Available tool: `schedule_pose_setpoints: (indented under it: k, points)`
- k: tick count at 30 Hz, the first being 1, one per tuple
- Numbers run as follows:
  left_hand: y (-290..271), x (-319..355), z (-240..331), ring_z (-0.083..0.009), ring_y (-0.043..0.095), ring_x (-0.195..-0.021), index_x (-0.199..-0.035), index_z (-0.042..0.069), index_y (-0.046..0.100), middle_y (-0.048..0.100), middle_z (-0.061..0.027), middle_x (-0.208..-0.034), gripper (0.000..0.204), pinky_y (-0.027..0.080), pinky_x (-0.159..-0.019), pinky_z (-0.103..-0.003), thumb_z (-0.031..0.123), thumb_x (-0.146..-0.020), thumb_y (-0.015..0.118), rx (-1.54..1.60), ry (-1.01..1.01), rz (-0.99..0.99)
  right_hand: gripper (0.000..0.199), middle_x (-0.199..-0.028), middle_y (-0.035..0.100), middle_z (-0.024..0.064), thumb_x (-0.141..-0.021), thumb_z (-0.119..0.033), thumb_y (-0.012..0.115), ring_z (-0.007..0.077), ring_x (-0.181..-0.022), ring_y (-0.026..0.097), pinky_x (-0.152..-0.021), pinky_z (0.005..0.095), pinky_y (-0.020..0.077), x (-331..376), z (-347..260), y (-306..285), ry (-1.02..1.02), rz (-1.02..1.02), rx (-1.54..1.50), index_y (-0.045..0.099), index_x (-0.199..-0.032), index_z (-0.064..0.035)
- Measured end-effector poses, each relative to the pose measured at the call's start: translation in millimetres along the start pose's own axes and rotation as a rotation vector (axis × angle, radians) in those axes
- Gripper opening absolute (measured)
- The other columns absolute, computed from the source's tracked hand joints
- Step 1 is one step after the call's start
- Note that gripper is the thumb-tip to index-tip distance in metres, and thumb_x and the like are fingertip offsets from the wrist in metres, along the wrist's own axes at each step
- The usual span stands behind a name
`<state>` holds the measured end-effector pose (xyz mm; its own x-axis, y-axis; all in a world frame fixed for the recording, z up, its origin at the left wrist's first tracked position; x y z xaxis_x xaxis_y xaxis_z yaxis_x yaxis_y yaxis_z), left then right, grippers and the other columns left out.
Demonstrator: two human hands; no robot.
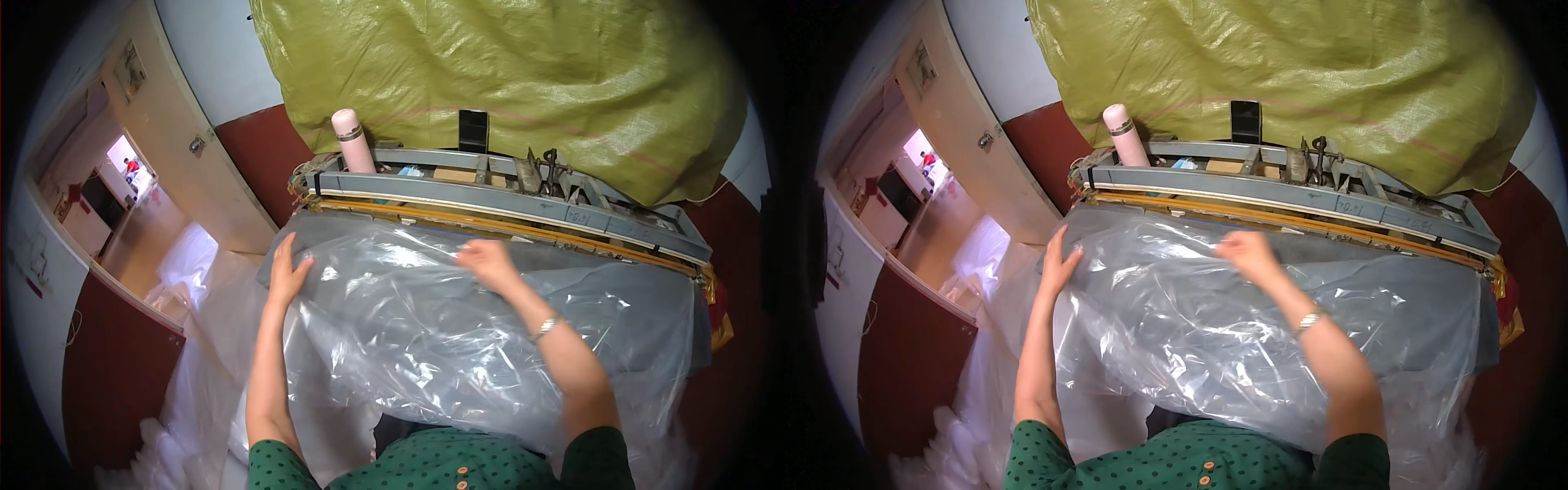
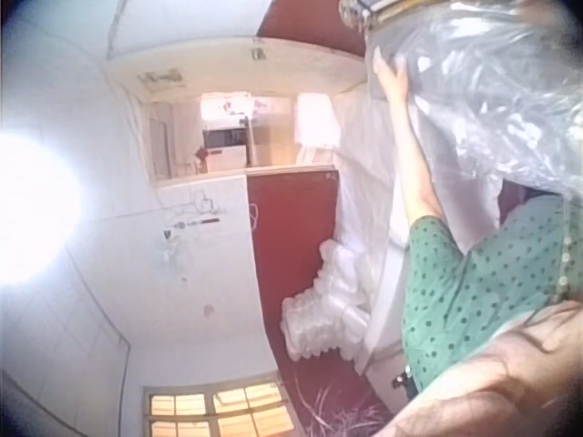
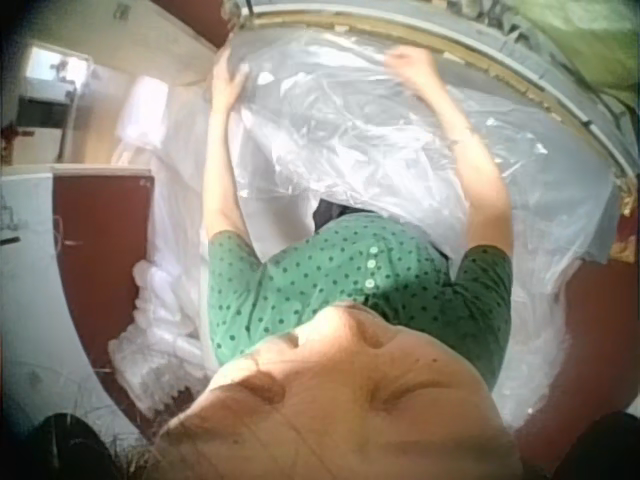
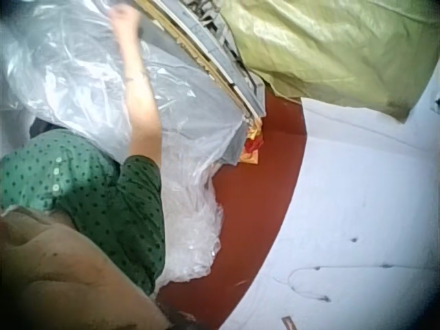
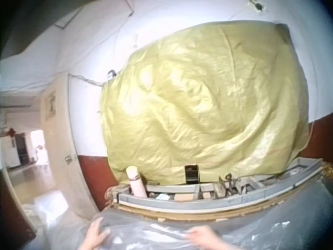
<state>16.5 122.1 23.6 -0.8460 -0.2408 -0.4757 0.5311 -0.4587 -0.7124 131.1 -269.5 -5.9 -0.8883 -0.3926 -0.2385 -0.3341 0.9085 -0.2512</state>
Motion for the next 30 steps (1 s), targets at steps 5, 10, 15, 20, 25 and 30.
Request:
schedule_pose_setpoints:
  k: [5,10,15,20,25,30]
  points:
    - [16.8,50.9,-40.0,-0.0359,0.027,-0.130,-0.128,0.006,0.044,0.037,-0.0164,-0.136,0.071,0.024,-0.102,-0.051,0.038,-0.071,0.070,-0.326,-0.025,-0.309,0.020,-0.064,0.061,0.0089,-0.075,-0.020,0.067,0.0158,-0.059,0.056,-0.057,0.0299,0.0443,106.4,44.5,-215.8,0.109,0.513,0.576,0.063,-0.073,-0.0007]
    - [62.0,116.6,99.5,-0.0352,0.029,-0.129,-0.126,0.006,0.046,0.038,-0.0161,-0.135,0.058,0.026,-0.104,-0.045,0.025,-0.076,0.068,0.154,0.284,-0.536,0.017,-0.067,0.062,0.0124,-0.074,-0.019,0.066,0.0252,-0.062,0.059,-0.058,0.0346,0.0445,265.1,68.5,-415.4,0.296,0.857,1.022,0.062,-0.072,-0.0030]
    - [105.8,186.7,255.9,-0.0328,0.044,-0.117,-0.115,0.004,0.052,0.051,-0.0131,-0.121,0.046,0.037,-0.094,-0.042,0.027,-0.078,0.066,0.618,0.387,-0.924,0.022,-0.082,0.064,0.0170,-0.079,-0.025,0.059,0.0357,-0.081,0.061,-0.066,0.0436,0.0457,355.1,72.6,-504.5,0.759,1.085,1.225,0.062,-0.083,-0.0036]
    - [174.6,238.3,276.1,-0.0348,0.042,-0.116,-0.122,0.001,0.045,0.048,-0.0168,-0.121,0.058,0.036,-0.093,-0.045,0.031,-0.076,0.066,0.262,0.355,-1.120,0.030,-0.092,0.063,0.0182,-0.082,-0.032,0.053,0.0371,-0.089,0.060,-0.072,0.0472,0.0459,338.2,85.1,-491.4,0.871,1.151,1.256,0.058,-0.091,-0.0043]
    - [189.9,237.5,273.4,-0.0349,0.040,-0.116,-0.133,0.007,0.034,0.039,-0.0195,-0.129,0.070,0.034,-0.091,-0.047,0.021,-0.073,0.066,-0.074,0.606,-0.957,0.030,-0.090,0.063,0.0184,-0.084,-0.032,0.049,0.0370,-0.088,0.060,-0.071,0.0473,0.0460,338.5,67.7,-482.7,0.863,1.163,1.251,0.057,-0.091,-0.0044]
    - [166.7,236.4,286.9,-0.0285,0.050,-0.107,-0.111,0.011,0.057,0.052,-0.0112,-0.119,0.041,0.038,-0.085,-0.043,0.004,-0.071,0.061,0.210,0.833,-0.795,0.029,-0.089,0.064,0.0177,-0.084,-0.033,0.048,0.0378,-0.087,0.060,-0.071,0.0467,0.0463,339.1,71.1,-481.4,0.816,1.154,1.240,0.056,-0.089,-0.0049]
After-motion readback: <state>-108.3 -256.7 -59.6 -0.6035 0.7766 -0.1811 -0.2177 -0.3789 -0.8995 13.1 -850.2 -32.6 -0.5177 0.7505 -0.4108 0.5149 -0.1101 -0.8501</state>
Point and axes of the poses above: each hand's wrist, its own x-axis away from the middle knuckle, its own y-axis out of the palm, z = x × y, the point moved 4 cm from there along -x, towards the middle knuckle
